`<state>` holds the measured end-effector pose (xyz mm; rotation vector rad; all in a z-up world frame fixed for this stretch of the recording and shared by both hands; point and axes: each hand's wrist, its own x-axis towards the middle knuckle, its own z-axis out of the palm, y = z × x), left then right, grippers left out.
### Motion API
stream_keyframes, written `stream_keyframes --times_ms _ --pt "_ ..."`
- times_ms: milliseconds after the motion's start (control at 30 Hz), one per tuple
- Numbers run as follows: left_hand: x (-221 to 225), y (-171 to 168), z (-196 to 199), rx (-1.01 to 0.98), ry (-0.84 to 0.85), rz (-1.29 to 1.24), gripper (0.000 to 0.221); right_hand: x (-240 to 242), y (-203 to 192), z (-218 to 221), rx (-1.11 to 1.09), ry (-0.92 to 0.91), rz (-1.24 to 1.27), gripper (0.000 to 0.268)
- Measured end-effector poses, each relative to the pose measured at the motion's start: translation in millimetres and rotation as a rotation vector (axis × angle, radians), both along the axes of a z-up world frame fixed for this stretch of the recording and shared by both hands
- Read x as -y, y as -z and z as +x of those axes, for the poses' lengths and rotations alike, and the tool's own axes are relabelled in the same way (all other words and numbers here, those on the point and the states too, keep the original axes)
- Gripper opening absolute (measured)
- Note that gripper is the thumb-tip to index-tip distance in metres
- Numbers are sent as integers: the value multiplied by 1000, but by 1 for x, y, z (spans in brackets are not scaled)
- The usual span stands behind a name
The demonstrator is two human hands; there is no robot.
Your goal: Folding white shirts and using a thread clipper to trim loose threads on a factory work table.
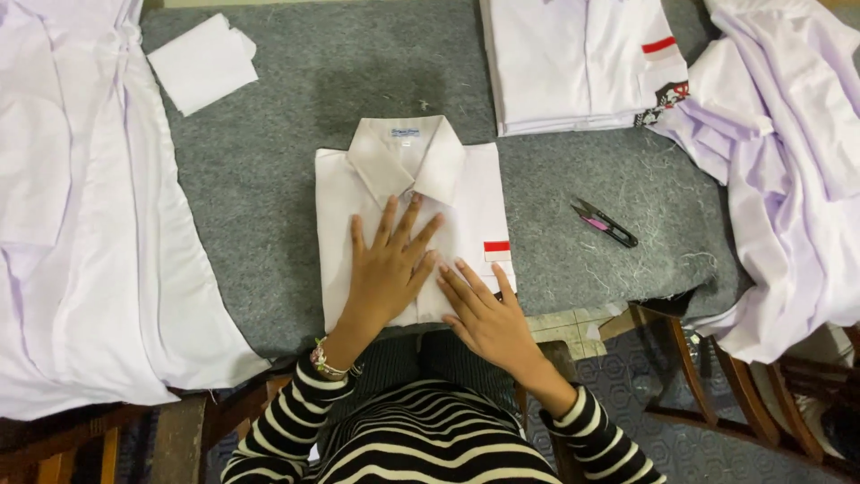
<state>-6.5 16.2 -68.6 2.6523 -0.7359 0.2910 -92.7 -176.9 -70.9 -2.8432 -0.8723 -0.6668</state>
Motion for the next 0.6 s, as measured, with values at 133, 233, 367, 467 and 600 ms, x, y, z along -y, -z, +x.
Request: stream_keyframes --times_ms 133,233,367,467,600 --pt "-1 -3 -1 -102 -2 -11 50 14 -24 -4 -176 -39 383 40" --pt "-1 0 0 -108 -5 -5 50 40 -19 -14 -344 172 676 33" --pt "-1 -1 -1 -104 -15 1 49 69 2 -35 -525 478 839 21" --pt "-1 2 -1 -97 -14 12 50 69 2 -42 -576 502 979 24" --pt "-1 -2 -1 -98 -8 20 50 63 -15 -39 -595 470 1051 22"
